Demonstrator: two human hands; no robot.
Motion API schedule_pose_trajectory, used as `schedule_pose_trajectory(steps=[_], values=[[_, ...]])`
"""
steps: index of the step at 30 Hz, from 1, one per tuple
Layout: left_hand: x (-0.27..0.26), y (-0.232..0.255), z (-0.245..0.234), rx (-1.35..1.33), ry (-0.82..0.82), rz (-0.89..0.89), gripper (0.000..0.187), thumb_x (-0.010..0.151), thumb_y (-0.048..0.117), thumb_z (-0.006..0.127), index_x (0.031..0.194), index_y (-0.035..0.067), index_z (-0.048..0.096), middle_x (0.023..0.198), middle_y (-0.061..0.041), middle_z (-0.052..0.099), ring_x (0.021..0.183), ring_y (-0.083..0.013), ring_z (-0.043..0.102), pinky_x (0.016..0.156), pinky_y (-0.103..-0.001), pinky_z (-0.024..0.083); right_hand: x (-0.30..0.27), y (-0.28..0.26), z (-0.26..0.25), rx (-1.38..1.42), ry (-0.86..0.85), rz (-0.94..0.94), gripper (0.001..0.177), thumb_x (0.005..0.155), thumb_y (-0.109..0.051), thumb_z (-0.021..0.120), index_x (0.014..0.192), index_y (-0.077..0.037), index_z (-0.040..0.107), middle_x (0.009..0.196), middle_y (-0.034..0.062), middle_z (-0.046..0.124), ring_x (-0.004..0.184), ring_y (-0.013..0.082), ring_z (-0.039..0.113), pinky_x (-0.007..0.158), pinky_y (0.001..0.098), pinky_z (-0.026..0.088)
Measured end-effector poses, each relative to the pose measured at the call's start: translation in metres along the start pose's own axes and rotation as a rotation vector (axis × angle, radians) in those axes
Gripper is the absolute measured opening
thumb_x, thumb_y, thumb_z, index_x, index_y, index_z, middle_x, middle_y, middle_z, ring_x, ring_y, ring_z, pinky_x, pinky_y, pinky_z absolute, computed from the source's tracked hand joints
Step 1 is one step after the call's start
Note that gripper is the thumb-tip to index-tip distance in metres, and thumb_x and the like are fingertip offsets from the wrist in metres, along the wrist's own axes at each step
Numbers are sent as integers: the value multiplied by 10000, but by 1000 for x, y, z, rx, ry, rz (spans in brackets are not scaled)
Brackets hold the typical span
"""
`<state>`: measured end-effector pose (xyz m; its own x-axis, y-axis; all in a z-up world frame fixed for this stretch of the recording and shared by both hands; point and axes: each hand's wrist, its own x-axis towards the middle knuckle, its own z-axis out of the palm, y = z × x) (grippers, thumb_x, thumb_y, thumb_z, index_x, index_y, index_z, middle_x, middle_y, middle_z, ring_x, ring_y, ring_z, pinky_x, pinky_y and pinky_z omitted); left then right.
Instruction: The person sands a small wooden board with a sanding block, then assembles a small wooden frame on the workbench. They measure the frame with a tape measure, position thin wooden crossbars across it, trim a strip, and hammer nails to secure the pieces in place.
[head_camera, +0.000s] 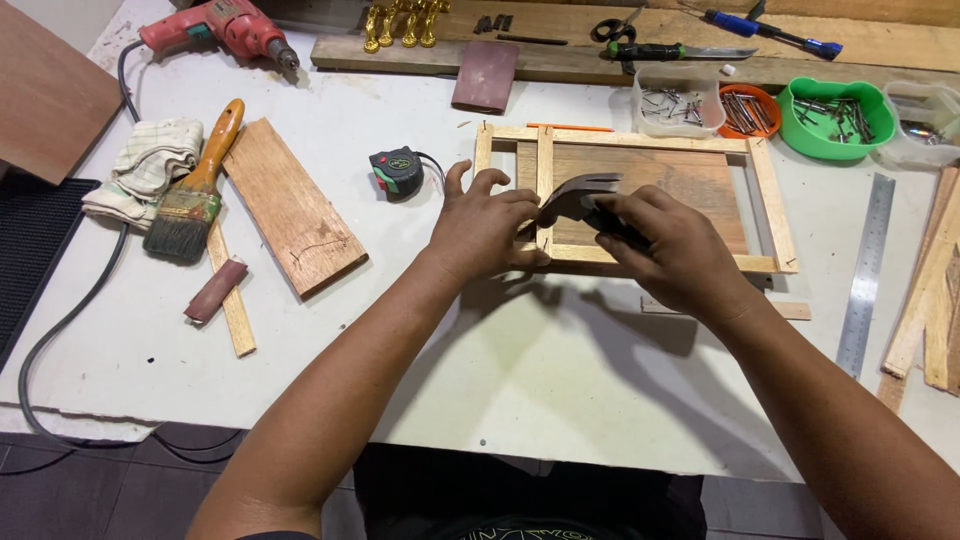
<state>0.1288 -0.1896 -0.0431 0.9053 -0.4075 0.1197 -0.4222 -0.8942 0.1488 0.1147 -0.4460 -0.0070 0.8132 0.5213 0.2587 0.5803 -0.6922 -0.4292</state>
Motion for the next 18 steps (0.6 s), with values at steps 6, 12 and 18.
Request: schedule_pose_trajectory(steps=[6, 12, 18], values=[[1, 0, 1, -2, 24, 7, 559, 678, 656, 818, 1129, 329, 772, 1250, 125, 684, 1349, -276, 468, 1176, -591, 84, -2, -12, -4, -154, -127, 73, 400, 913, -298, 737, 1284, -170, 662, 1007, 91, 667, 796, 237, 719, 693, 374, 601], [2, -1, 4, 0, 21, 4, 556, 686, 658, 813, 1124, 318, 771, 1252, 134, 683, 1343, -279, 467, 1170, -601, 77, -3, -13, -6, -134, -46, 48, 416, 921, -294, 735, 1300, -143, 654, 1006, 86, 677, 802, 239, 721, 695, 387, 594], [-2, 3, -6, 8, 0, 7, 594, 672, 649, 820, 1139, 288, 763, 1241, 134, 688, 1359, -274, 462, 1178, -591, 86, -5, -13, -6, -86, 24, 34, 367, 956, -280, 713, 1280, -120, 652, 1034, 97, 671, 797, 262, 728, 695, 399, 598]])
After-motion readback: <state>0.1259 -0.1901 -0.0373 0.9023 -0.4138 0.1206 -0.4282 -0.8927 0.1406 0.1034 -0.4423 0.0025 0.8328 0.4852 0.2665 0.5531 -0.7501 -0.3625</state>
